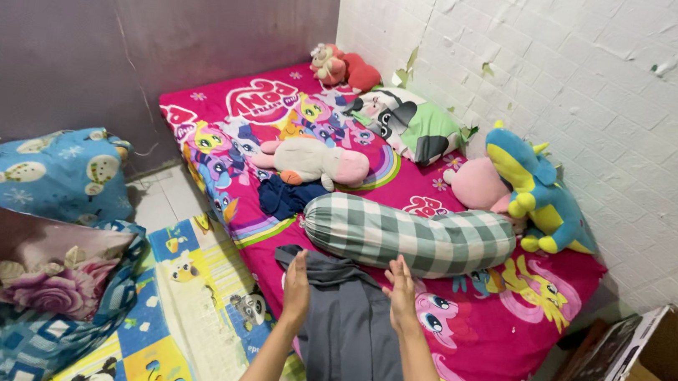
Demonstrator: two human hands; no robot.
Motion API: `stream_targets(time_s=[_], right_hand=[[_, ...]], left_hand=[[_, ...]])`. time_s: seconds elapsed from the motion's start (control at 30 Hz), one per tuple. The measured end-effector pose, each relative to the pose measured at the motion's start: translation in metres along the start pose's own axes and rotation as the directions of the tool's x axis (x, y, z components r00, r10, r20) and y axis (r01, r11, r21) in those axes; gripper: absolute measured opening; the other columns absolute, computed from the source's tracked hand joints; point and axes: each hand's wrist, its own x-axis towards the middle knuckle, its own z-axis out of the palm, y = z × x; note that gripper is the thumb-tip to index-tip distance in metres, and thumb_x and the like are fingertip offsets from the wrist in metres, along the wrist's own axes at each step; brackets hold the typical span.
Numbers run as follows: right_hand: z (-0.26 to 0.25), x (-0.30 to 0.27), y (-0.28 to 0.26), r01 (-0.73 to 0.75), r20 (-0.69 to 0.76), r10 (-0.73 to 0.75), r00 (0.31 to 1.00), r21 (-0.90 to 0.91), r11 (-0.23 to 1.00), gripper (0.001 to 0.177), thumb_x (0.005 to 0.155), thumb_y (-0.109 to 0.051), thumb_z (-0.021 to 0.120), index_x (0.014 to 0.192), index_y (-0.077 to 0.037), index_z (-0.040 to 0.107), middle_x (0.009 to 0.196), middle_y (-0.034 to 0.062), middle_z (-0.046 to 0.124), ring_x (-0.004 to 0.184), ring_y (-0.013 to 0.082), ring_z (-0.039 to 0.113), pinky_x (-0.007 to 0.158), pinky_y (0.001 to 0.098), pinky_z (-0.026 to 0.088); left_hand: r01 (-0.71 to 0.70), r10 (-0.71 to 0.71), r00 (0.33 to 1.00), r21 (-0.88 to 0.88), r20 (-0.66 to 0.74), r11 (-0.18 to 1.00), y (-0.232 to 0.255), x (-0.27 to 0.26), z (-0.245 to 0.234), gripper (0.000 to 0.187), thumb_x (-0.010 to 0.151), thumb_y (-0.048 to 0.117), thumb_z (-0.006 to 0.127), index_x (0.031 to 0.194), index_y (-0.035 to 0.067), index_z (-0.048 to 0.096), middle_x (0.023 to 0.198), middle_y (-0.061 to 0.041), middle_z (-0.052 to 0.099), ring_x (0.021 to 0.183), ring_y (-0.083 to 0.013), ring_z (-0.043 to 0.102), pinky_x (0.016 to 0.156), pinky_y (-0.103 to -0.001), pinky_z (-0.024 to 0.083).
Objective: The person picks up a bolster and a plush toy from the floor and places them on the bed. They put a white robot toy in a basket on a shelf, fold a blue garment on the bed, and hang a grey shirt on a door rack. They then rearrange various plush toys and pillows on the bed and floor.
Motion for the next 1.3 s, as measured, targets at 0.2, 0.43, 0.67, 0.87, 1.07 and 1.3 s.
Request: stream_targets(time_s=[0.2, 0.43, 0.67, 0.87, 1.07, 1.3], right_hand=[[0.008, 0.096, 0.014, -0.063, -0.058, 0.058, 0.997, -0.074, 0.995, 0.091, 0.093, -0.070, 0.045, 0.162, -0.014, 0.028, 0.160, 0.0121, 0.044, 0.142, 0.0305, 0.049, 0.099, 0.0432, 0.045], [0.033, 0.202, 0.007, -0.188, -0.209, 0.173, 0.963, -0.051, 0.981, 0.091, 0.087, -0.067, 0.046, 0.160, -0.017, 0.029, 0.164, 0.0060, 0.037, 0.150, 0.0244, 0.036, 0.105, 0.0510, 0.036], [0.038, 0.298, 0.014, -0.115, -0.356, 0.024, 0.934, -0.237, 0.965, 0.095, 0.091, -0.063, 0.059, 0.158, -0.003, 0.031, 0.161, 0.0197, 0.040, 0.149, 0.0315, 0.039, 0.119, 0.0392, 0.032], [0.009, 0.324, 0.045, -0.475, -0.632, 0.058, 0.773, -0.514, 0.715, 0.111, 0.077, -0.067, 0.076, 0.160, -0.009, 0.032, 0.164, 0.0252, 0.028, 0.152, 0.0429, 0.030, 0.122, 0.0495, 0.029], [-0.016, 0.352, 0.086, -0.685, -0.814, 0.089, 0.573, -0.417, 0.597, 0.136, 0.063, -0.070, 0.085, 0.165, -0.018, 0.012, 0.170, 0.0233, -0.003, 0.151, 0.0567, 0.005, 0.122, 0.0651, 0.016], [-0.051, 0.359, 0.124, -0.712, -0.934, -0.010, 0.358, -0.280, 0.644, 0.159, 0.053, -0.071, 0.090, 0.167, -0.016, -0.005, 0.170, 0.0303, -0.009, 0.154, 0.0558, -0.003, 0.115, 0.0731, 0.017]], left_hand=[[-0.057, 0.055, 0.998, 0.052, 0.031, 0.997, -0.053, 0.097, 0.042, 0.071, 0.106, 0.055, 0.032, 0.139, -0.002, 0.057, 0.147, -0.018, 0.058, 0.141, -0.0299, 0.049, 0.118, -0.037, 0.032], [-0.229, 0.164, 0.965, 0.360, 0.204, 0.904, -0.096, 0.217, 0.111, 0.055, 0.107, 0.043, 0.042, 0.135, 0.000, 0.062, 0.146, -0.024, 0.056, 0.140, -0.0379, 0.047, 0.118, -0.042, 0.033], [-0.237, -0.043, 0.919, 0.636, 0.392, 0.735, -0.129, 0.300, 0.151, 0.066, 0.091, 0.037, 0.070, 0.145, 0.007, 0.050, 0.156, -0.022, 0.040, 0.142, -0.0405, 0.039, 0.117, -0.045, 0.033], [-0.404, -0.280, 0.762, 0.767, 0.584, 0.499, -0.159, 0.325, 0.179, 0.089, 0.081, 0.037, 0.082, 0.153, 0.013, 0.035, 0.165, -0.019, 0.023, 0.151, -0.0390, 0.027, 0.117, -0.053, 0.033], [-0.660, -0.486, 0.555, 0.713, 0.675, 0.236, -0.174, 0.318, 0.206, 0.108, 0.078, 0.035, 0.086, 0.160, 0.015, 0.019, 0.169, -0.016, 0.011, 0.157, -0.0380, 0.011, 0.122, -0.063, 0.018], [-0.776, -0.091, 0.611, 0.618, 0.786, 0.126, -0.270, 0.325, 0.220, 0.098, 0.076, 0.019, 0.080, 0.157, 0.005, 0.028, 0.148, -0.019, 0.044, 0.139, -0.0362, 0.040, 0.115, -0.054, 0.030]])
